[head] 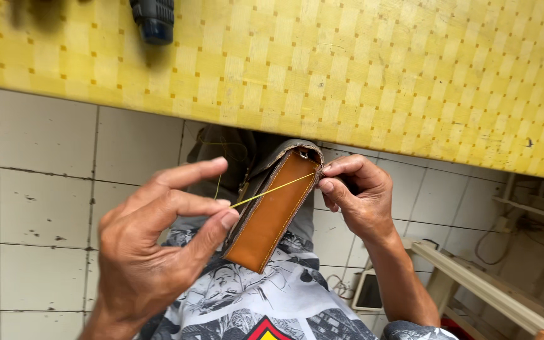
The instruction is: The person is sewing the edge of a brown patterned purse using a needle and yellow thread. They repeatedly push the needle through the material and pull the thread tight to secure the seam.
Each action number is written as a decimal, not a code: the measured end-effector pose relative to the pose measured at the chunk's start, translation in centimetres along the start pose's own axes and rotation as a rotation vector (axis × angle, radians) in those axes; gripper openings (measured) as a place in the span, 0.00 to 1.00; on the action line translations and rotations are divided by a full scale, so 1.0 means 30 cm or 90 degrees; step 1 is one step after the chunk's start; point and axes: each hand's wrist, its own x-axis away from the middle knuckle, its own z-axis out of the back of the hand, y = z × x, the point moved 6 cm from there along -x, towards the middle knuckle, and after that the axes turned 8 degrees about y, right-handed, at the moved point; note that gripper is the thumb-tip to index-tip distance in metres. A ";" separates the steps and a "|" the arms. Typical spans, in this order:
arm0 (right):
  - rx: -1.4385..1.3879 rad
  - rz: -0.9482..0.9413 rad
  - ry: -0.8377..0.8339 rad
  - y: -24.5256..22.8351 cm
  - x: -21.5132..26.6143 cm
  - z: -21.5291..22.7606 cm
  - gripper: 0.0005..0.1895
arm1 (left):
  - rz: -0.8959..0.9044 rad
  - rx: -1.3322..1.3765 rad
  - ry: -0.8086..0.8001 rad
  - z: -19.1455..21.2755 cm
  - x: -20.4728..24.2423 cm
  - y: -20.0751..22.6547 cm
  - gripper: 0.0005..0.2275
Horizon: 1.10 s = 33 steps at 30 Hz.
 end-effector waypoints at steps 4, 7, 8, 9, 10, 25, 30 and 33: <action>0.009 -0.004 0.019 0.003 -0.003 0.001 0.05 | 0.176 0.342 0.017 -0.079 0.067 -0.032 0.02; 0.048 -0.010 0.018 -0.005 -0.008 -0.001 0.06 | 0.369 0.725 -0.025 -0.162 0.104 -0.053 0.03; 0.035 -0.017 0.003 -0.005 -0.009 -0.008 0.06 | 0.428 0.785 -0.061 -0.183 0.112 -0.055 0.05; 0.021 -0.024 -0.013 -0.006 -0.010 -0.017 0.06 | 0.488 0.844 -0.097 -0.201 0.121 -0.056 0.07; 0.017 -0.023 -0.006 -0.015 -0.012 -0.017 0.06 | 0.488 0.839 -0.104 -0.205 0.115 -0.055 0.07; 0.160 0.014 -0.081 -0.104 -0.043 -0.026 0.05 | -0.066 -0.190 -0.056 -0.251 -0.039 0.078 0.07; 0.171 0.048 -0.086 -0.116 -0.046 -0.030 0.05 | -0.042 -0.192 -0.085 -0.257 -0.046 0.074 0.06; 0.190 0.078 -0.084 -0.132 -0.042 -0.036 0.05 | -0.031 -0.210 -0.122 -0.262 -0.045 0.075 0.07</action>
